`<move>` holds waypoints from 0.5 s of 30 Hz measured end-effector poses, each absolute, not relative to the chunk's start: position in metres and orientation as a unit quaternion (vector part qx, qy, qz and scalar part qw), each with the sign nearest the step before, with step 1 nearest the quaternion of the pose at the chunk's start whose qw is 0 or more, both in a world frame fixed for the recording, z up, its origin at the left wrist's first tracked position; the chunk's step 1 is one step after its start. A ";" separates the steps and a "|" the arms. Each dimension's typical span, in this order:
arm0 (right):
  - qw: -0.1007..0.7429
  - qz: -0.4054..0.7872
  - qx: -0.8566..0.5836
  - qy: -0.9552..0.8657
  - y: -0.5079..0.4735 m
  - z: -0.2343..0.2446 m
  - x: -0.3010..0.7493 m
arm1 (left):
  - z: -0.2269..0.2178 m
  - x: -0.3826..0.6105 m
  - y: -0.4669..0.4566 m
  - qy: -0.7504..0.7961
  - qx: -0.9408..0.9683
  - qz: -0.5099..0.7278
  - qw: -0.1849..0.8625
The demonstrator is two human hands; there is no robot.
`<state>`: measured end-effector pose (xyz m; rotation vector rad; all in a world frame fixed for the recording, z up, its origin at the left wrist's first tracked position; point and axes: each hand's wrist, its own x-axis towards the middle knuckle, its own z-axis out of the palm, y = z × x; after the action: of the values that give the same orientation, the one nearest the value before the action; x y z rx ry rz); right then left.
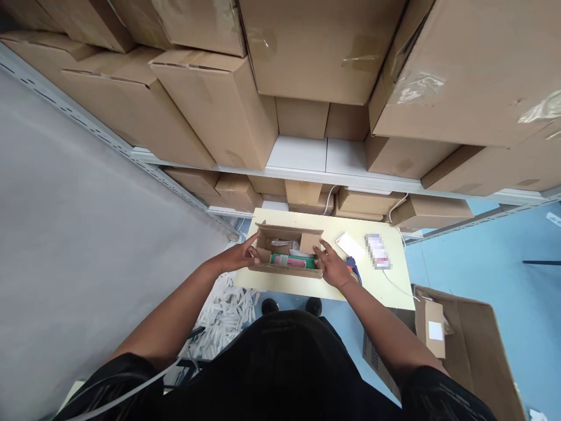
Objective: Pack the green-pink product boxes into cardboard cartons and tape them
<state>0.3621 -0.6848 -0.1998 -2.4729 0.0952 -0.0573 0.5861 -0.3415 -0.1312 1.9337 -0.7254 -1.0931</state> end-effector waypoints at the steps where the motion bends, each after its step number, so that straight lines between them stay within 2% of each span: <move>1: 0.348 -0.027 -0.936 0.049 -0.689 -0.198 0.363 | -0.129 0.582 -0.336 -0.282 0.756 -0.434 0.401; 5: 0.455 -0.050 -0.850 0.259 -0.701 -0.200 0.357 | -0.125 0.568 -0.320 -0.264 0.755 -0.427 0.421; 9: 0.580 0.035 -0.687 0.437 -0.696 -0.206 0.342 | -0.123 0.562 -0.318 -0.268 0.762 -0.424 0.410; 12: 0.640 -0.021 -0.622 0.450 -0.686 -0.199 0.332 | -0.121 0.561 -0.322 -0.268 0.767 -0.418 0.407; 15: 0.656 -0.078 -0.654 0.370 -0.674 -0.186 0.326 | -0.119 0.562 -0.322 -0.275 0.768 -0.411 0.408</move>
<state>0.3265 -0.6743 -0.1856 -1.4818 0.8381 -0.1772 0.5615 -0.3222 -0.1193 1.9344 -0.6930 -1.0351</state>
